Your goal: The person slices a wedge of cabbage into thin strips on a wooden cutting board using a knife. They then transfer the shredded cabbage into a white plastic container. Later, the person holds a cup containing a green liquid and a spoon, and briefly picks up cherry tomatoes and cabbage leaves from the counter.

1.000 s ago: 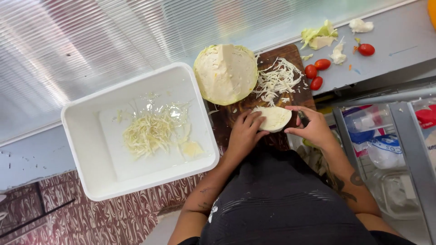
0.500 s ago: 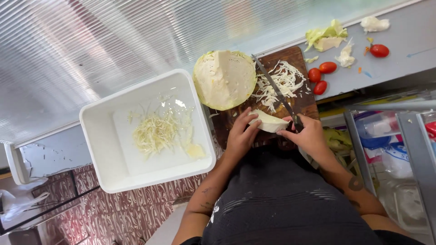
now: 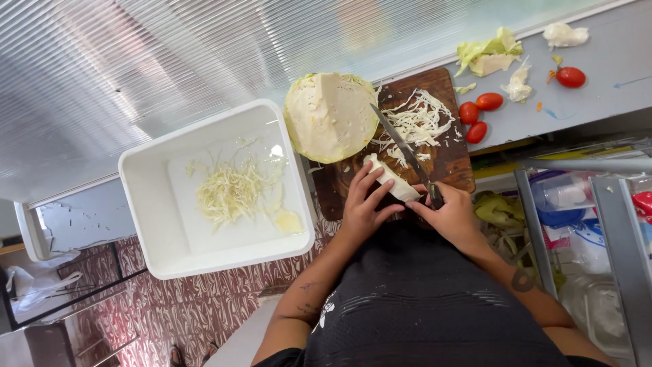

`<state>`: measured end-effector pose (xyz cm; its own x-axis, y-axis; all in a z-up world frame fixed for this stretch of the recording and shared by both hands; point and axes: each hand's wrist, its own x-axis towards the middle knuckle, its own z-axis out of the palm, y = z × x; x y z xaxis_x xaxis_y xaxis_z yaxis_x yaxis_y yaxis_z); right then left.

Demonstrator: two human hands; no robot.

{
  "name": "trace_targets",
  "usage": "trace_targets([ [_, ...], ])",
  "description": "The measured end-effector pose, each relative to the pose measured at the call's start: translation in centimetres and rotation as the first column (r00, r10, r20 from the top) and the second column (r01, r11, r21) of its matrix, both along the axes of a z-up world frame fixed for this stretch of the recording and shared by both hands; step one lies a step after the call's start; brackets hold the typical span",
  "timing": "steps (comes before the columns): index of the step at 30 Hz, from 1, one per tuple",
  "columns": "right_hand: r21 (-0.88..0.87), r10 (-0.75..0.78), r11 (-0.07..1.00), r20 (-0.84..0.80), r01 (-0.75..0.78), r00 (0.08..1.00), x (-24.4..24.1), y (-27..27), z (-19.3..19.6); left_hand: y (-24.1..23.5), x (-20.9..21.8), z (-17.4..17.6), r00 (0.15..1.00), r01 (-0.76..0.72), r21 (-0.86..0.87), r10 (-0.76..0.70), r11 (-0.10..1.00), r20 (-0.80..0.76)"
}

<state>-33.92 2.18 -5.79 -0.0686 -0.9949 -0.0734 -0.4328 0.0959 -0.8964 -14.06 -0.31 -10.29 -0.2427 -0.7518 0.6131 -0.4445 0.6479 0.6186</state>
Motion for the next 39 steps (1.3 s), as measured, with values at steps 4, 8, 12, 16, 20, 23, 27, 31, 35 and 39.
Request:
trace_targets([
  [4,-0.001,-0.006,1.000,-0.024,0.006,1.000,-0.2,0.3,-1.5,0.3,-1.0,0.4,0.999,-0.025,0.050,0.027,0.998,-0.043],
  [8,-0.038,-0.019,0.999,-0.136,0.014,0.991,-2.0,2.2,-2.7,-0.1,-1.5,-0.2,0.997,-0.008,0.116,0.016,0.993,-0.069],
  [12,0.105,0.068,0.994,-0.429,-0.025,0.901,-2.6,6.4,1.0,-0.4,-1.1,0.0,0.992,0.063,0.223,-0.035,0.973,-0.124],
  [16,0.320,0.267,0.940,-0.464,-0.121,0.845,-3.2,9.7,1.9,-0.5,-0.6,-0.7,0.985,0.142,0.348,-0.098,0.927,-0.142],
  [20,0.320,0.332,0.932,-0.565,-0.170,0.755,-2.1,12.0,2.6,-0.4,-1.0,-1.2,0.996,0.077,0.286,-0.063,0.955,-0.059],
  [23,0.444,0.416,0.879,-0.534,-0.174,0.736,-1.6,12.6,2.2,-0.1,-0.9,-1.4,0.997,0.070,0.311,-0.055,0.948,-0.058],
  [27,0.588,0.504,0.803,-0.586,-0.095,0.634,-0.9,12.3,2.7,-0.2,-0.4,-0.8,0.999,0.033,0.332,-0.038,0.943,0.010],
  [31,0.644,0.543,0.760,-0.558,-0.086,0.628,-0.5,12.1,3.0,-0.2,-0.1,-0.6,0.995,0.004,0.353,-0.038,0.936,0.091],
  [35,0.598,0.539,0.795,-0.616,-0.104,0.575,-0.1,12.1,3.5,0.0,-0.3,-0.6,0.998,0.022,0.372,-0.045,0.928,0.052],
  [39,0.638,0.533,0.767,-0.582,-0.062,0.614,0.2,11.9,3.8,-0.1,-0.2,-0.9,0.995,0.098,0.383,-0.091,0.919,-0.038],
])
